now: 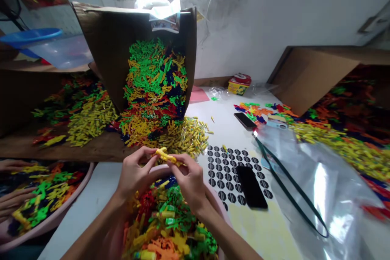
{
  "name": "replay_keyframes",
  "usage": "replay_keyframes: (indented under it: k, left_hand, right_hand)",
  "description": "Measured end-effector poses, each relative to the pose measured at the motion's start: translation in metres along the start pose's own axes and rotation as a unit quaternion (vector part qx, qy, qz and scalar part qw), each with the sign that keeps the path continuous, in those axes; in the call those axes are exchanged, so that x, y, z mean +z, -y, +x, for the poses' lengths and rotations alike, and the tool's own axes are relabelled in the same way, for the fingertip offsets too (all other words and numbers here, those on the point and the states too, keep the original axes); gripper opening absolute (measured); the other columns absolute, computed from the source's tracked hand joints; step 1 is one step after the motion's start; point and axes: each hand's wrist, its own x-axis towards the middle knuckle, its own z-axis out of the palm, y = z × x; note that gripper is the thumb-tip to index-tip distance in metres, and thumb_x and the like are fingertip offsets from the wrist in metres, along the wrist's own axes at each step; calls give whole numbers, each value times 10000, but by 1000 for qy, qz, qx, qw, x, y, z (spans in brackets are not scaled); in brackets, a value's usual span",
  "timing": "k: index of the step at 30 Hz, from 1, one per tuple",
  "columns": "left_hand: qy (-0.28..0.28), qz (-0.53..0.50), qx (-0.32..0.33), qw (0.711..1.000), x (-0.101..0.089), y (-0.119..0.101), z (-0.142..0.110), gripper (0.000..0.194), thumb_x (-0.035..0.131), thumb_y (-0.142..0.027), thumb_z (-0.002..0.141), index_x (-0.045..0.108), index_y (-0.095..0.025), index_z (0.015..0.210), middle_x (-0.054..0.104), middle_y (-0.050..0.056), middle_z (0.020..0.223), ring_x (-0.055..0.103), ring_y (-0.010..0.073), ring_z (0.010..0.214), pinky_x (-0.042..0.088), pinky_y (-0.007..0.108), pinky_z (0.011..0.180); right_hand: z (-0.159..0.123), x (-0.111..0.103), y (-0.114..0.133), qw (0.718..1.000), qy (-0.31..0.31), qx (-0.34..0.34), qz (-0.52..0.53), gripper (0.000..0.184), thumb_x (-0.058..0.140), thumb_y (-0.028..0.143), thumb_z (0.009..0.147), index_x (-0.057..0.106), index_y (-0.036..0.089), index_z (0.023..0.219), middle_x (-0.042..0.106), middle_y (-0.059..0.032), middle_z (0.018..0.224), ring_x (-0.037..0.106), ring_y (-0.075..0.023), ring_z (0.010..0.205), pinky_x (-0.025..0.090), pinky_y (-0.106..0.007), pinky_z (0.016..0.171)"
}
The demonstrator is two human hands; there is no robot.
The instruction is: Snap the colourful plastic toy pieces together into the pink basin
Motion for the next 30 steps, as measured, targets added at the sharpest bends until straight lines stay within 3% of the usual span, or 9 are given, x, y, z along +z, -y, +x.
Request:
replay_keyframes:
  k: [4, 8, 13, 18, 25, 27, 30]
  left_hand:
    - [-18, -57, -4, 998, -5, 1, 3, 213, 682, -364, 853, 697, -181, 963, 738, 44, 931, 687, 164, 786, 542, 240, 703]
    - [7, -66, 6, 998, -4, -2, 3, 216, 685, -365, 854, 706, -182, 965, 733, 56, 962, 692, 184, 855, 554, 250, 729]
    - [31, -59, 24, 997, 1, -5, 0, 177, 678, -344, 864, 709, -189, 946, 725, 41, 950, 692, 173, 851, 551, 253, 756]
    - [59, -63, -15, 996, -2, 2, 1, 189, 706, -340, 840, 712, -178, 936, 724, 45, 931, 687, 181, 849, 539, 258, 749]
    - [171, -123, -61, 976, -17, 2, 10, 266, 724, -377, 816, 703, -144, 943, 739, 80, 918, 682, 189, 735, 545, 277, 646]
    - [164, -82, -41, 982, -14, -2, 10, 225, 712, -353, 831, 706, -153, 934, 739, 69, 895, 680, 183, 722, 537, 274, 644]
    - [97, 12, 49, 994, -4, -6, 6, 116, 673, -265, 868, 698, -169, 929, 721, 55, 891, 677, 179, 796, 530, 269, 711]
  right_hand:
    - [4, -2, 9, 998, -44, 21, 35, 191, 750, 348, 800, 717, 198, 913, 730, -39, 901, 698, -216, 861, 582, -329, 788]
    - [8, -2, 13, 995, -68, 38, 58, 201, 776, 342, 771, 710, 187, 880, 729, -34, 871, 695, -216, 859, 576, -324, 793]
    - [2, -1, 9, 997, -46, 34, 46, 215, 761, 372, 782, 721, 199, 903, 731, -45, 896, 694, -226, 866, 581, -325, 759]
    - [-2, -8, 4, 1000, -20, 17, 12, 238, 748, 413, 786, 737, 217, 921, 715, -45, 823, 682, -224, 794, 567, -295, 592]
    - [-4, -18, 6, 999, 32, 12, 9, 177, 732, 363, 817, 741, 213, 911, 718, -34, 856, 665, -169, 695, 528, -241, 519]
    - [-6, -17, 5, 1000, 17, 4, -2, 175, 722, 362, 829, 735, 212, 917, 721, -37, 872, 679, -181, 731, 548, -247, 543]
    - [-10, -11, 3, 998, -26, -36, -45, 171, 687, 343, 864, 723, 216, 974, 725, -49, 925, 690, -192, 790, 581, -267, 611]
